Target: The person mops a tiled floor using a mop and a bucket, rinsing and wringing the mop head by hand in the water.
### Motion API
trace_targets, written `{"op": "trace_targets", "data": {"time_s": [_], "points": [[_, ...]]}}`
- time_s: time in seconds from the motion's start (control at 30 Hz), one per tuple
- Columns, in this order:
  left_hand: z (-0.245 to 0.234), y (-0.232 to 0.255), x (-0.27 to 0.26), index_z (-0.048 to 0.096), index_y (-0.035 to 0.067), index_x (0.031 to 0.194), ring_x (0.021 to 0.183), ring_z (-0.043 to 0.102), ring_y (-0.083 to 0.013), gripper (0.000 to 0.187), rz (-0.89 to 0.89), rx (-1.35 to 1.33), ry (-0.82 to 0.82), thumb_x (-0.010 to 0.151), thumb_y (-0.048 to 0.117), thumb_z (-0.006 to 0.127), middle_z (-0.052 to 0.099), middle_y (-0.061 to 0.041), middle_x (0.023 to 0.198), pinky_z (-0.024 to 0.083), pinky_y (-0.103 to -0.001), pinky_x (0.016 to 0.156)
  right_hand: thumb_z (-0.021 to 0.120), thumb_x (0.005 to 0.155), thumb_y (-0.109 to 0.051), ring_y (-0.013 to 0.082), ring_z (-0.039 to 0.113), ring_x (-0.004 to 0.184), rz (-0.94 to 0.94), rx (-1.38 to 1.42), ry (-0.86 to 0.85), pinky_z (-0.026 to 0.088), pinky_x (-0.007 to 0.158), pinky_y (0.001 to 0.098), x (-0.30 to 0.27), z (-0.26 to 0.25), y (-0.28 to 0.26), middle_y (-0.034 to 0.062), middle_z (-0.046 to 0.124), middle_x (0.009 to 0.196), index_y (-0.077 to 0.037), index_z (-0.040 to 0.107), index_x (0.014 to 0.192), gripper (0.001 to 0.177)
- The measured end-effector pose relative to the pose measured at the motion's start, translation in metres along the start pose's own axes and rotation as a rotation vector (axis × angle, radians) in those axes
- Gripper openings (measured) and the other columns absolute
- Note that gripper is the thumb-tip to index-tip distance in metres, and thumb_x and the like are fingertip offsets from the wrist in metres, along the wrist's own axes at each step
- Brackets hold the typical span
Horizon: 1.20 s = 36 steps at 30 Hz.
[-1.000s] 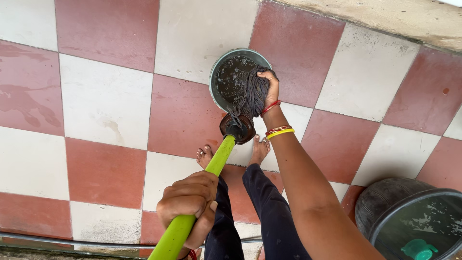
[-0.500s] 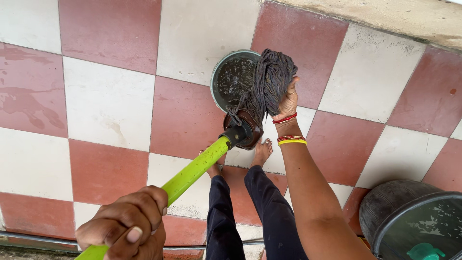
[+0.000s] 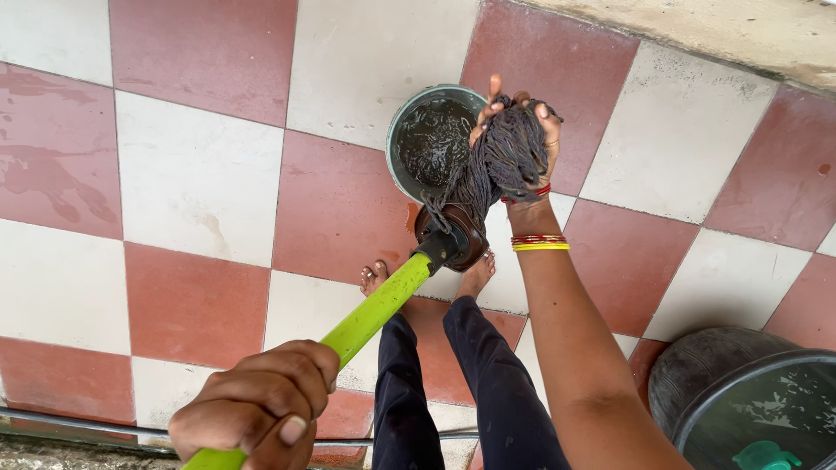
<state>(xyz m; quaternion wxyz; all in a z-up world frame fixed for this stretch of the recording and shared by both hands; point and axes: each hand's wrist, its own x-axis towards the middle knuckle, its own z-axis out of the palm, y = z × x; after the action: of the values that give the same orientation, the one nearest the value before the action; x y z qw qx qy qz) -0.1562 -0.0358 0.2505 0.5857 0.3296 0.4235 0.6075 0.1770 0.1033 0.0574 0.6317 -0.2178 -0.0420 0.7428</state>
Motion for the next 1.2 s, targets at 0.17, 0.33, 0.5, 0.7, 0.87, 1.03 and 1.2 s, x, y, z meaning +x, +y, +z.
{"op": "trace_targets", "data": {"time_s": [0.17,0.33,0.5,0.7,0.87,1.03,1.2], "points": [[0.021,-0.012,0.014,0.040,0.005,0.053,0.046,0.054,-0.0219,0.030,0.107,0.032,-0.254,0.066,-0.009,0.063,0.046,-0.010,0.052,0.059,-0.046,0.062,0.069,0.091,-0.012,0.0208,0.072,0.089,0.064,-0.334,0.112,0.065,0.079,0.0442,0.002,-0.018,-0.018,0.0077,0.067,0.104,-0.028,0.067,0.131,0.042],[0.030,-0.037,0.019,0.035,0.003,0.055,0.049,0.050,-0.0251,0.027,0.134,0.050,-0.452,0.058,-0.012,0.057,0.044,-0.012,0.054,0.053,-0.043,0.062,0.077,0.096,-0.026,0.0140,0.070,0.085,0.234,-0.784,0.424,0.063,0.079,0.0333,0.009,-0.042,-0.017,0.0017,0.069,0.094,-0.008,0.068,0.102,0.021],[0.033,-0.077,0.027,0.040,0.001,0.056,0.049,0.047,-0.0275,0.022,0.199,0.058,-0.603,0.054,-0.013,0.057,0.043,-0.011,0.055,0.048,-0.040,0.060,0.081,0.091,-0.035,0.0185,0.070,0.081,0.246,-1.512,0.400,0.058,0.080,0.0373,0.033,-0.064,-0.009,0.0083,0.073,0.090,-0.004,0.073,0.095,0.033],[0.037,-0.111,0.036,0.034,0.003,0.054,0.050,0.045,-0.0246,0.031,0.115,0.211,-0.739,0.053,-0.009,0.063,0.043,-0.008,0.055,0.040,-0.037,0.053,0.078,0.086,-0.035,0.0377,0.070,0.096,0.241,-2.328,0.237,0.056,0.088,0.0458,0.053,-0.059,0.013,0.0240,0.073,0.100,0.000,0.074,0.101,0.039],[0.043,-0.135,0.048,0.049,0.006,0.056,0.057,0.056,-0.0225,0.026,0.139,0.294,-0.942,0.061,-0.002,0.073,0.054,-0.006,0.058,0.049,-0.036,0.061,0.072,0.090,-0.039,0.0371,0.070,0.103,0.602,-2.591,0.205,0.056,0.093,0.0439,0.060,-0.038,0.033,0.0232,0.073,0.107,-0.003,0.076,0.103,0.038],[0.045,-0.157,0.044,0.049,0.007,0.055,0.062,0.060,-0.0238,0.027,0.196,0.397,-1.028,0.064,0.004,0.074,0.058,-0.006,0.059,0.053,-0.038,0.068,0.069,0.090,-0.030,0.0340,0.074,0.101,0.991,-2.726,0.384,0.063,0.081,0.0501,0.074,-0.045,0.046,0.0180,0.074,0.111,-0.007,0.075,0.112,0.032],[0.035,-0.162,0.041,0.051,0.007,0.056,0.063,0.061,-0.0245,0.026,0.161,0.389,-1.082,0.066,0.006,0.075,0.058,-0.006,0.060,0.055,-0.039,0.072,0.078,0.086,-0.025,0.0324,0.074,0.101,1.128,-2.849,0.543,0.061,0.079,0.0481,0.074,-0.078,0.054,0.0130,0.076,0.112,-0.010,0.077,0.114,0.031]]}}
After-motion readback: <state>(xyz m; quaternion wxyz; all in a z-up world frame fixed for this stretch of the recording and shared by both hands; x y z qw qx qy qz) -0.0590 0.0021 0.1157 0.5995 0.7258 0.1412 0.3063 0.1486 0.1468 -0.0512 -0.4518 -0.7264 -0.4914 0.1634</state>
